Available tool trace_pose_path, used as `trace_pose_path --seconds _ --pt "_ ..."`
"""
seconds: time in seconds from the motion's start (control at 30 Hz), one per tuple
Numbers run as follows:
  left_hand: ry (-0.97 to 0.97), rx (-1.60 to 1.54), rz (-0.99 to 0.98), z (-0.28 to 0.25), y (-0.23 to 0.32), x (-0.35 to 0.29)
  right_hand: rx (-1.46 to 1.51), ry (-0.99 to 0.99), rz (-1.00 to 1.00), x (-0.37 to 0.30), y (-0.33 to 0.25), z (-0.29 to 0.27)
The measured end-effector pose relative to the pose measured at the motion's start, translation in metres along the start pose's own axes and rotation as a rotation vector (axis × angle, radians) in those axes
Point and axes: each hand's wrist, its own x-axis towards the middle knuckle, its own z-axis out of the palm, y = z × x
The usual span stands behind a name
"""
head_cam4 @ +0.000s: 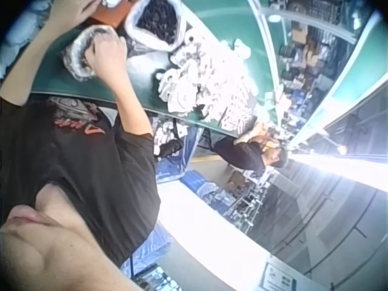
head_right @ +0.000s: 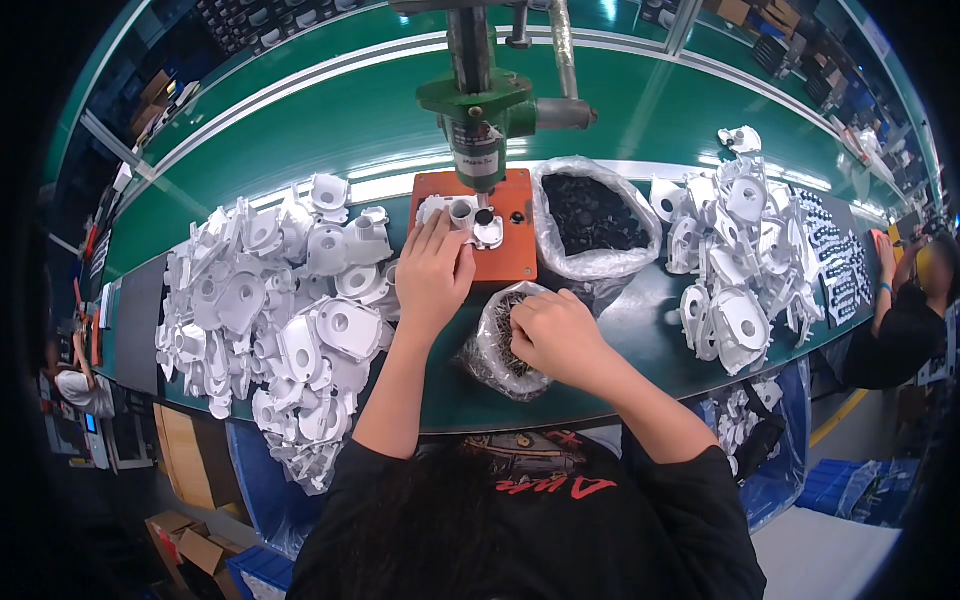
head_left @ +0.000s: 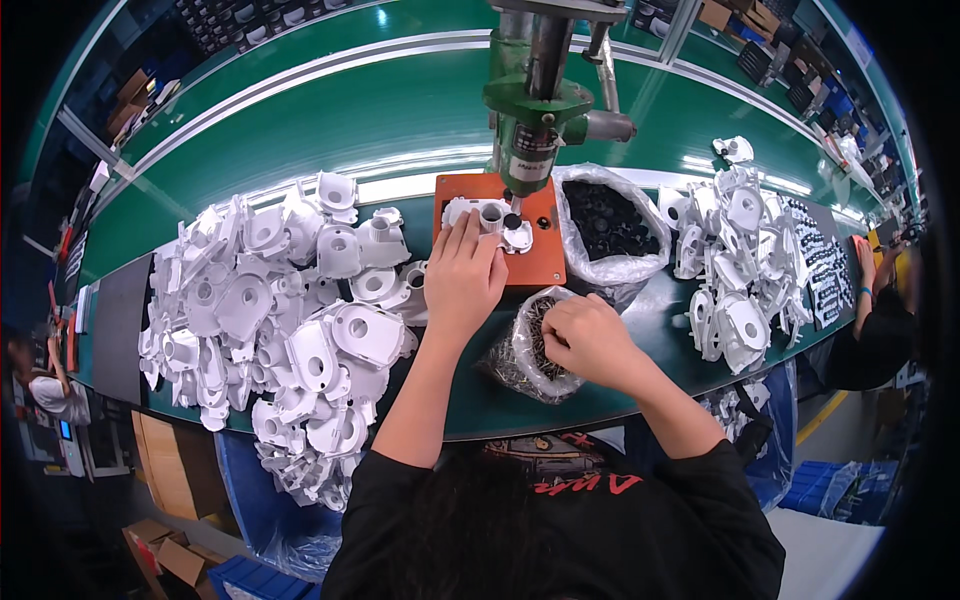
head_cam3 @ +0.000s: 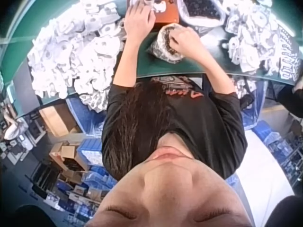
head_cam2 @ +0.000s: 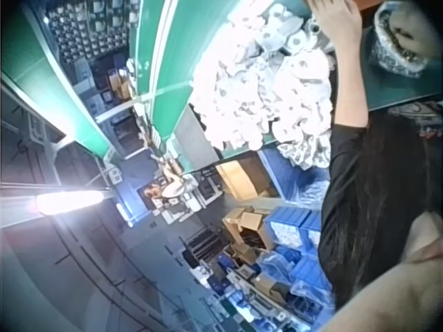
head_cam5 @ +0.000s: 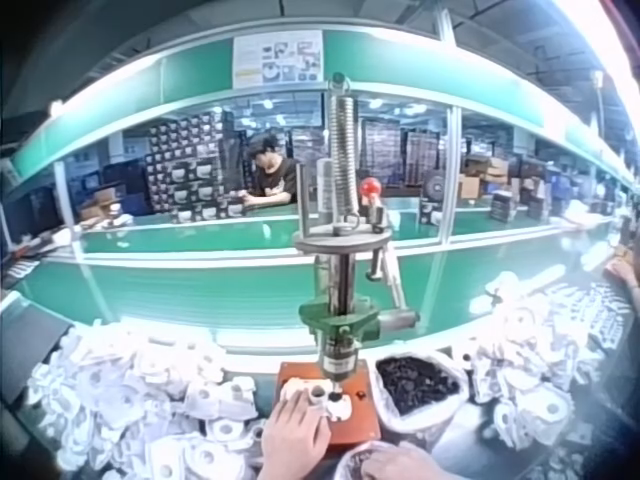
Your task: Assemble small plastic components using a manual arbor press to secure fasteners.
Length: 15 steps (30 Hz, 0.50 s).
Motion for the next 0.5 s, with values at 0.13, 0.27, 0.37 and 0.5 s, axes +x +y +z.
trace_pose_path --seconds 0.13,0.27,0.37,0.5 --pt "-0.001 0.001 0.002 -0.0007 0.0006 0.0001 0.024 -0.019 0.013 0.0005 0.0008 -0.0016" --pt "0.002 -0.005 0.005 -0.0004 0.0002 0.0002 0.054 -0.038 0.025 0.0007 0.0027 -0.0029" --pt "-0.003 0.002 -0.017 0.0000 0.0005 -0.0004 0.070 -0.047 0.027 0.0009 0.0038 -0.0028" --pt "0.002 0.002 0.002 0.0007 -0.0004 -0.0005 0.083 -0.044 0.027 0.0013 0.0035 -0.0033"
